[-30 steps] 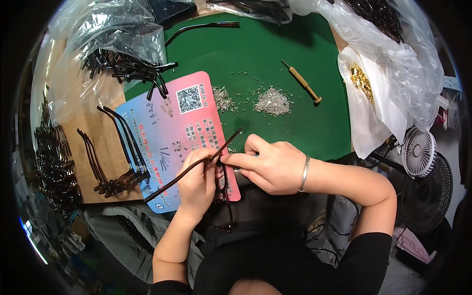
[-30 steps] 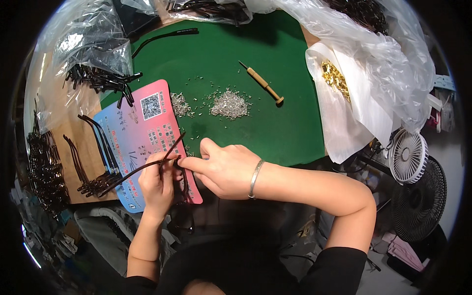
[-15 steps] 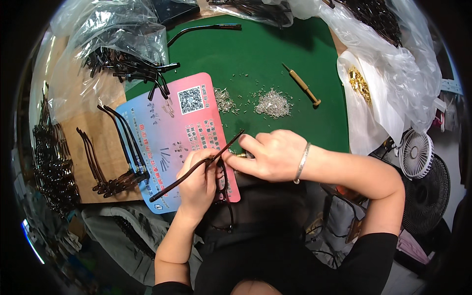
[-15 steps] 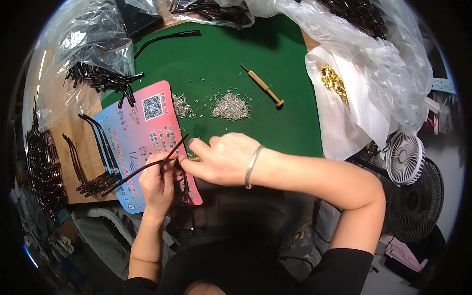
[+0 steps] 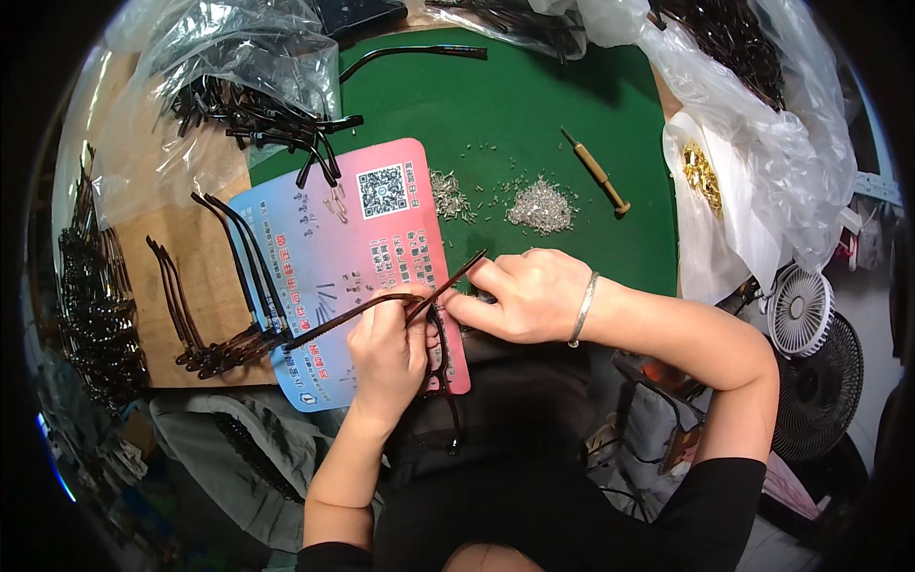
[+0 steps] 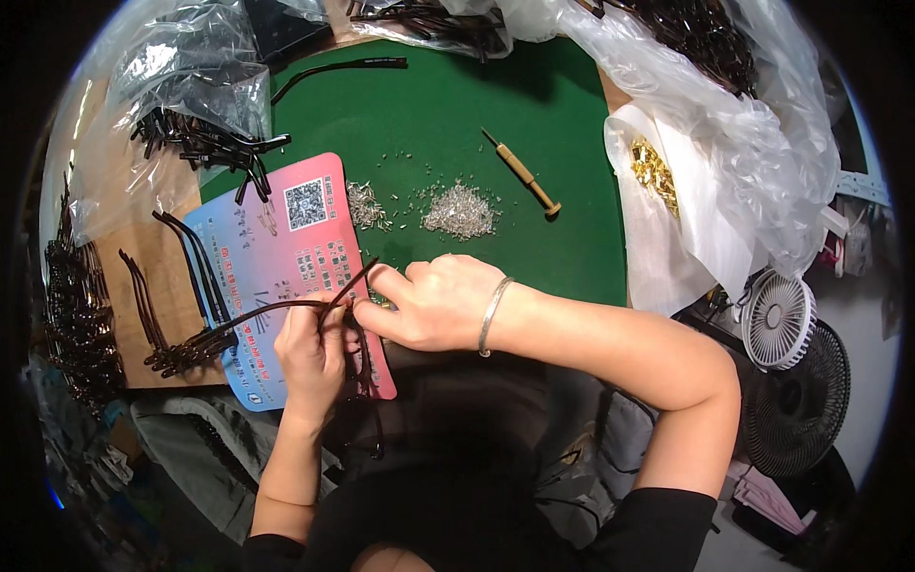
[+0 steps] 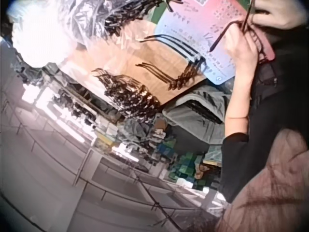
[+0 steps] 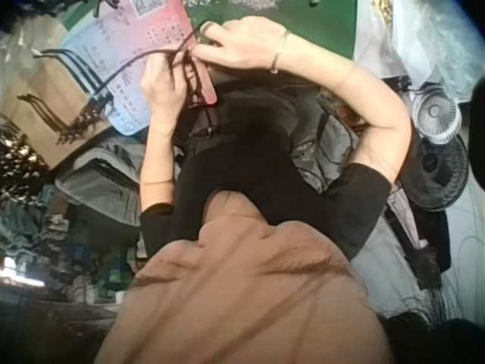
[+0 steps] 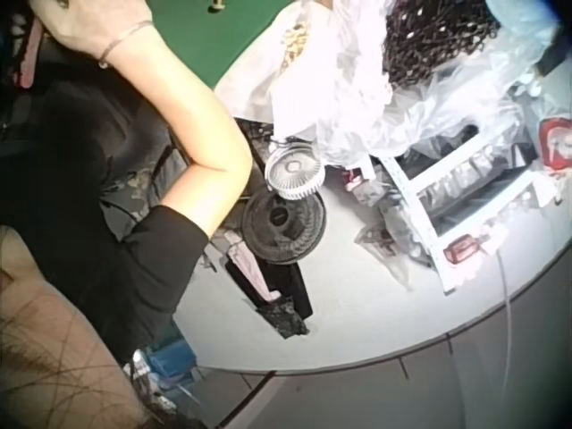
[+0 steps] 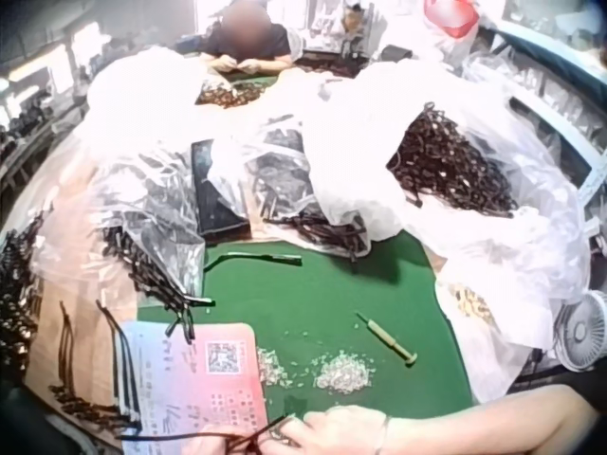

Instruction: The person assembles eyeglasses by inserting small metal screws into the hinges of black frames using a screwdriver. They repeatedly pick up frames, tighten screws, and place the finished glasses aside on a green mat.

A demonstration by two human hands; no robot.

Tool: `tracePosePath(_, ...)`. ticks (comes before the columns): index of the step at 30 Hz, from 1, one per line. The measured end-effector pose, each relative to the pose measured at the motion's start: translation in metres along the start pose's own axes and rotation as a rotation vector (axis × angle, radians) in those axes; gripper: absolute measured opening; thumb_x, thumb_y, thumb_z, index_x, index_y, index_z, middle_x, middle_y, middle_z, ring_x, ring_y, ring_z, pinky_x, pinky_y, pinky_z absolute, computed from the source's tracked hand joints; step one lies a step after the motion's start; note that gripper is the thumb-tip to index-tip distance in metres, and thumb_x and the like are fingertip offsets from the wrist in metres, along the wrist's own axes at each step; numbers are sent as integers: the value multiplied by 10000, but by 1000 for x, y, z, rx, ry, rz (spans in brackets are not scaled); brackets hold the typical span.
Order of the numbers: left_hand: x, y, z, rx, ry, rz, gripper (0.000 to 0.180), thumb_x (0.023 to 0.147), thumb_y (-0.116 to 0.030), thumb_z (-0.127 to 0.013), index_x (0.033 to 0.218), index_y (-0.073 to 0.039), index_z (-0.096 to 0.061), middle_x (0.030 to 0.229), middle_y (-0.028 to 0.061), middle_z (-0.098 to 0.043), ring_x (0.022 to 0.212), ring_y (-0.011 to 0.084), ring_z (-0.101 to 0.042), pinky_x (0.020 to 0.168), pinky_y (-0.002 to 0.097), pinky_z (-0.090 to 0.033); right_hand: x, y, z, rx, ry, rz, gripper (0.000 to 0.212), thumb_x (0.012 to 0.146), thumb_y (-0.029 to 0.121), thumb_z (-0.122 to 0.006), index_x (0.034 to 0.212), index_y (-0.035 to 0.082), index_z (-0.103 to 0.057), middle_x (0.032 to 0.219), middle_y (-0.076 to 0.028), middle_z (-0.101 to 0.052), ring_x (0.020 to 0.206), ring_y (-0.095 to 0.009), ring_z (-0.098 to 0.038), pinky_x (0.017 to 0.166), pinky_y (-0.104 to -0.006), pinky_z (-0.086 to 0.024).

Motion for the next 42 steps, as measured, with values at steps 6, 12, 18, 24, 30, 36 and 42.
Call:
tracePosePath(6, 0, -1, 1, 57, -18, -46, 151, 785, 84, -564, 906, -1, -596, 761, 93, -585, 578, 178, -604, 552, 288, -485, -5, 5, 3, -54, -15, -46, 212, 758, 218, -611, 955, 142, -615, 725, -25, -485, 509, -123, -527, 393, -250, -437)
tracePosePath(12, 43, -29, 12, 59, -284, -213, 136, 880, 21, -532, 1006, 30, -582, 777, 94, -607, 602, 124, -585, 545, 248, -475, -27, -2, 28, 190, 94, -430, 384, 793, 304, -637, 1082, 85, -510, 848, -109, -475, 589, -225, -601, 493, -330, -500)
tracePosePath(18, 35, -15, 16, 10, -259, -22, 216, 861, -36, -545, 1054, 42, -604, 952, 166, -637, 807, 259, -633, 736, 327, -489, -27, 9, 24, 119, 187, -494, 515, 774, 314, -658, 1206, 108, -467, 892, -131, -453, 608, -248, -598, 497, -351, -509)
tracePosePath(24, -2, 3, 52, 84, -337, -102, 277, 937, -237, -506, 913, 13, -624, 804, 118, -619, 688, 231, -575, 622, 305, -443, -29, 3, 32, 218, 168, -539, 369, 816, 168, -580, 1168, 115, -481, 882, -132, -463, 627, -279, -587, 503, -381, -505)
tracePosePath(30, 1, 4, 40, 176, -257, -86, 75, 812, -56, -636, 776, -20, -580, 730, 93, -584, 640, 228, -584, 560, 293, -450, -20, 11, 18, 52, 43, -547, 385, 756, 118, -604, 1137, 115, -544, 851, -106, -473, 596, -225, -574, 476, -341, -497)
tracePosePath(36, 4, 8, 50, 62, 27, -41, 127, 724, 18, -677, 841, -5, -635, 800, 117, -612, 726, 247, -605, 661, 311, -482, -24, 13, 10, 4, 41, -482, 394, 720, 112, -620, 1110, 110, -568, 842, -101, -473, 549, -201, -542, 472, -325, -483)
tracePosePath(42, -32, -19, 41, -10, -23, -170, 148, 695, 43, -687, 819, -29, -649, 925, 123, -659, 815, 246, -637, 716, 305, -514, -21, 12, 14, 9, 31, -527, 400, 714, 115, -629, 1111, 124, -582, 824, -82, -478, 557, -189, -542, 461, -302, -477)
Point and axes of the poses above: each hand's wrist, its own x-axis towards the middle knuckle, its own z-axis out of the back of the hand, y = z × x, the point moved 3 cm from there along x, towards the middle knuckle
